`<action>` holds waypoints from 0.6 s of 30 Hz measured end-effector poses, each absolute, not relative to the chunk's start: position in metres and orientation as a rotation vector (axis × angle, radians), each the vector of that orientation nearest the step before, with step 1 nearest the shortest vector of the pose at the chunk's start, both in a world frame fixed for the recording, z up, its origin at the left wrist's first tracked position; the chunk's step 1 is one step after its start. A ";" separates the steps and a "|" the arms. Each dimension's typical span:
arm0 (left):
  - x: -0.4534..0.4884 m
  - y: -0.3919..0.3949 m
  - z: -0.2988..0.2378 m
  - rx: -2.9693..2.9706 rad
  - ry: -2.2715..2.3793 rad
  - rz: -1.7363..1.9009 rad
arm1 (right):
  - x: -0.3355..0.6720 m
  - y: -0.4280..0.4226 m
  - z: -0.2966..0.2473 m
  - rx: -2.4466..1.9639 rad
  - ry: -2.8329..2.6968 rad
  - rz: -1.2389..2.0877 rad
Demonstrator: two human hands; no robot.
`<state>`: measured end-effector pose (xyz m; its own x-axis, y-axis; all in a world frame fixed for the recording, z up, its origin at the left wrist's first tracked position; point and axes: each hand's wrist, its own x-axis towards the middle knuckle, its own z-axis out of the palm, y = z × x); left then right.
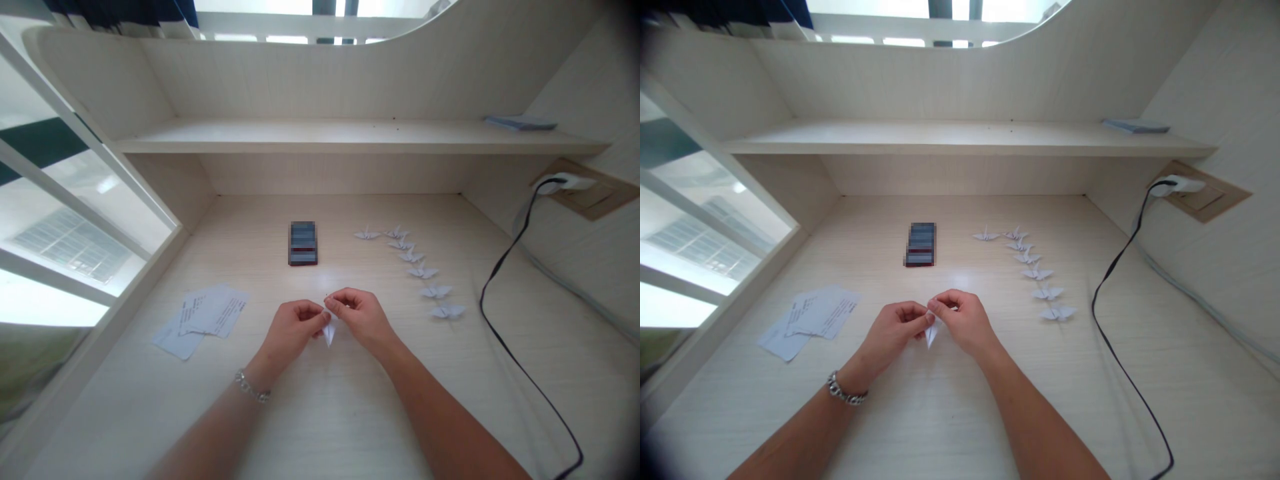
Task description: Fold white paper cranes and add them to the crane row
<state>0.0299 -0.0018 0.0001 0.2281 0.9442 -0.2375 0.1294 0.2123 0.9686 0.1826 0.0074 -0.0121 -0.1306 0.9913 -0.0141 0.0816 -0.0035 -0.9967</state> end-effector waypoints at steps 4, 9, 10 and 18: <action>0.028 0.000 0.001 1.181 1.195 0.931 | 0.182 0.009 -0.014 -1.152 -1.278 1.440; 0.026 0.000 -0.001 1.054 1.097 1.016 | 0.180 0.007 -0.010 -1.133 -1.249 1.464; 0.026 0.000 -0.001 1.035 1.087 1.028 | 0.180 0.007 -0.010 -1.135 -1.244 1.445; 0.027 0.000 -0.003 1.077 1.173 1.046 | 0.175 0.006 -0.011 -1.114 -1.184 1.460</action>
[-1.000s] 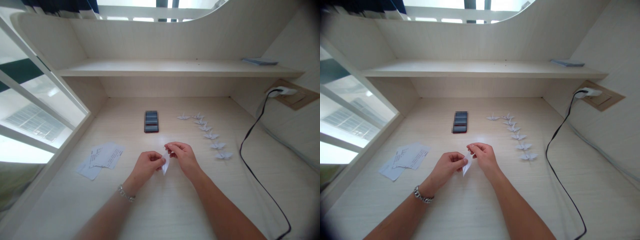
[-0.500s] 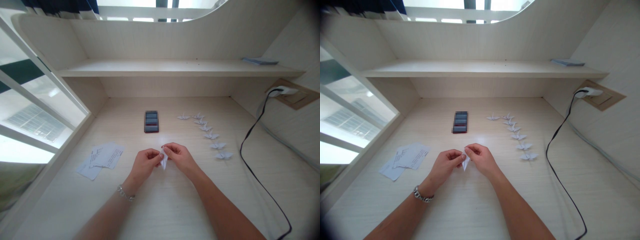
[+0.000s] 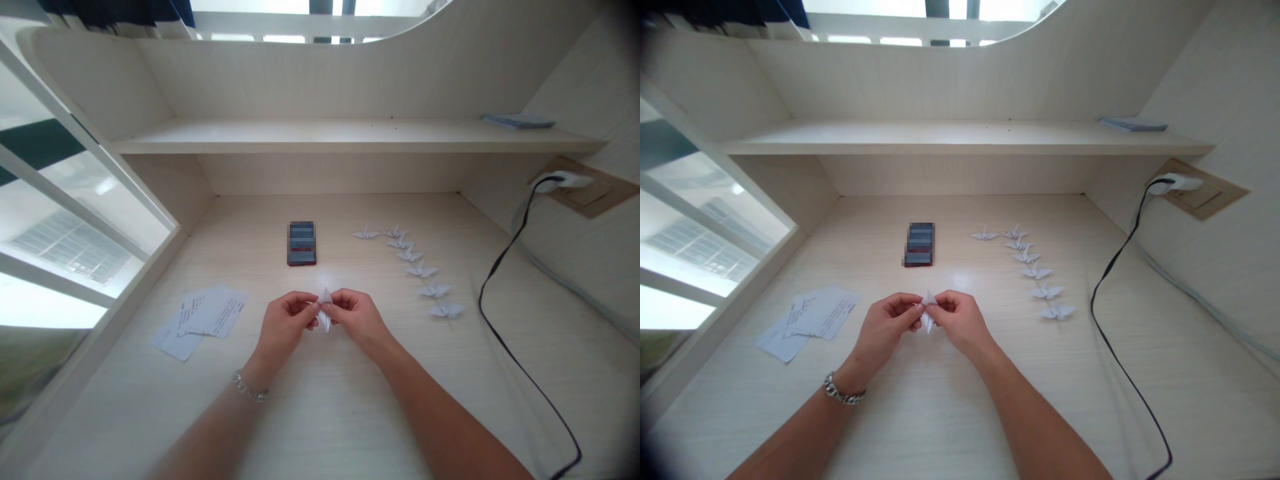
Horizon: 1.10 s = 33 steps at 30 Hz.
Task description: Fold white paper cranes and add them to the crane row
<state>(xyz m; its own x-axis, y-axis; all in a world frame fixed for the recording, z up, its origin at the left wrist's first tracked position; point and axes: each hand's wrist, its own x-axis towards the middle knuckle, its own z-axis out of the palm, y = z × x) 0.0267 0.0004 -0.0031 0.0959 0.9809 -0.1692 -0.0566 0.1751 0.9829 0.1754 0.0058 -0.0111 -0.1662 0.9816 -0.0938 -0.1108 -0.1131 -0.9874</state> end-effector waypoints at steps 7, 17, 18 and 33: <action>0.029 -0.001 -0.001 1.010 1.090 1.047 | 0.172 0.005 -0.010 -1.139 -1.198 1.321; 0.036 -0.003 -0.003 0.861 1.044 1.017 | 0.168 0.004 -0.016 -1.231 -1.174 1.153; 0.036 -0.004 -0.003 0.837 1.031 1.012 | 0.168 0.005 -0.016 -1.232 -1.173 1.142; 0.035 -0.007 0.000 0.703 0.914 0.898 | 0.172 0.007 -0.013 -1.207 -1.118 1.081</action>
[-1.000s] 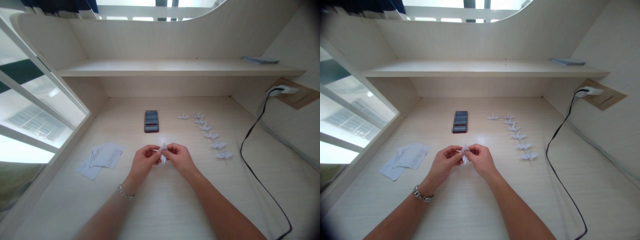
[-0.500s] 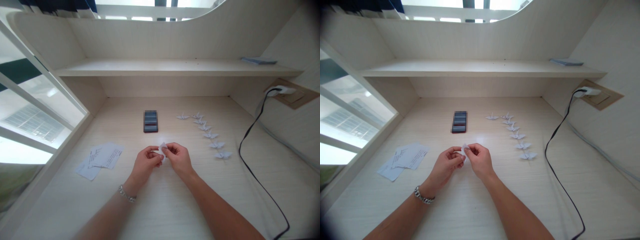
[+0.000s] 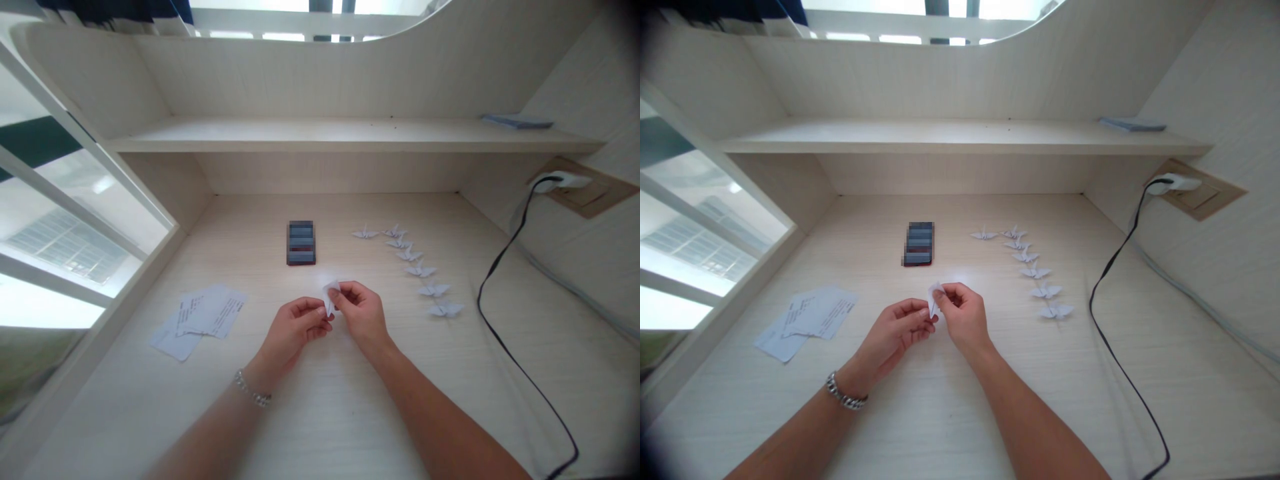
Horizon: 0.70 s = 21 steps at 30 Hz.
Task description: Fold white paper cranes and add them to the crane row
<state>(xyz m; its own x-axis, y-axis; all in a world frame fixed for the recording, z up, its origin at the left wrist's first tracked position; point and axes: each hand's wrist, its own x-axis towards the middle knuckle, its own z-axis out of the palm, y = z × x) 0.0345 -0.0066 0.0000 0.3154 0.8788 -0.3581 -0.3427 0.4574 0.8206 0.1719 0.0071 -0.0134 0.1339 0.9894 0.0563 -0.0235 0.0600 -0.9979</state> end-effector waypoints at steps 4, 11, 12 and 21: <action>0.036 -0.007 -0.002 0.711 0.914 0.932 | 0.171 0.008 -0.016 -1.190 -1.089 1.128; 0.035 -0.006 -0.004 0.720 0.902 0.937 | 0.172 0.008 -0.015 -1.121 -1.033 1.225; 0.035 -0.006 -0.003 0.722 0.906 0.940 | 0.172 0.008 -0.014 -1.114 -1.025 1.244; 0.032 -0.003 -0.001 0.734 0.954 1.051 | 0.170 0.006 -0.013 -1.141 -1.046 1.283</action>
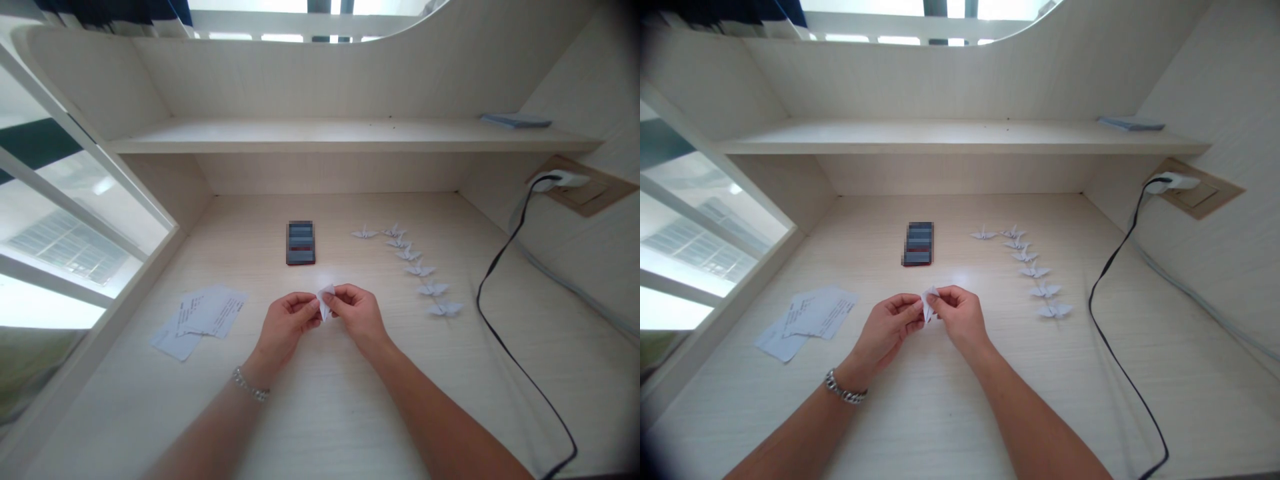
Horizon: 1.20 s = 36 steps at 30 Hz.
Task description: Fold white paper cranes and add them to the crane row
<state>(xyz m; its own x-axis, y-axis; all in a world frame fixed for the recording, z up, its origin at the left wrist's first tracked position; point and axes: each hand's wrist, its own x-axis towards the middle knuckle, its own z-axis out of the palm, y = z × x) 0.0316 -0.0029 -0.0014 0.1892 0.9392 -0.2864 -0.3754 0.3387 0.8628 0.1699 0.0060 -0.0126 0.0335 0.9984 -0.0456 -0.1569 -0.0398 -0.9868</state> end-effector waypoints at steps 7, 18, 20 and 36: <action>0.033 -0.002 -0.006 0.741 1.004 1.065 | 0.168 0.006 -0.015 -1.145 -1.027 1.290; 0.038 -0.004 -0.009 0.779 1.045 1.130 | 0.164 0.005 -0.021 -1.137 -1.002 1.268; 0.037 -0.004 -0.008 0.751 1.010 1.118 | 0.165 0.005 -0.020 -1.122 -0.989 1.278; 0.035 -0.003 -0.011 0.773 1.047 1.119 | 0.168 0.006 -0.016 -1.146 -1.006 1.319</action>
<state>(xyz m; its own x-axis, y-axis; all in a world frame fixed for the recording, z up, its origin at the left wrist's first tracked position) 0.0346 -0.0029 -0.0115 0.0874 0.9598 -0.2669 -0.3307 0.2806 0.9011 0.1680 0.0058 -0.0160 0.0312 0.9962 -0.0816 -0.1844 -0.0745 -0.9800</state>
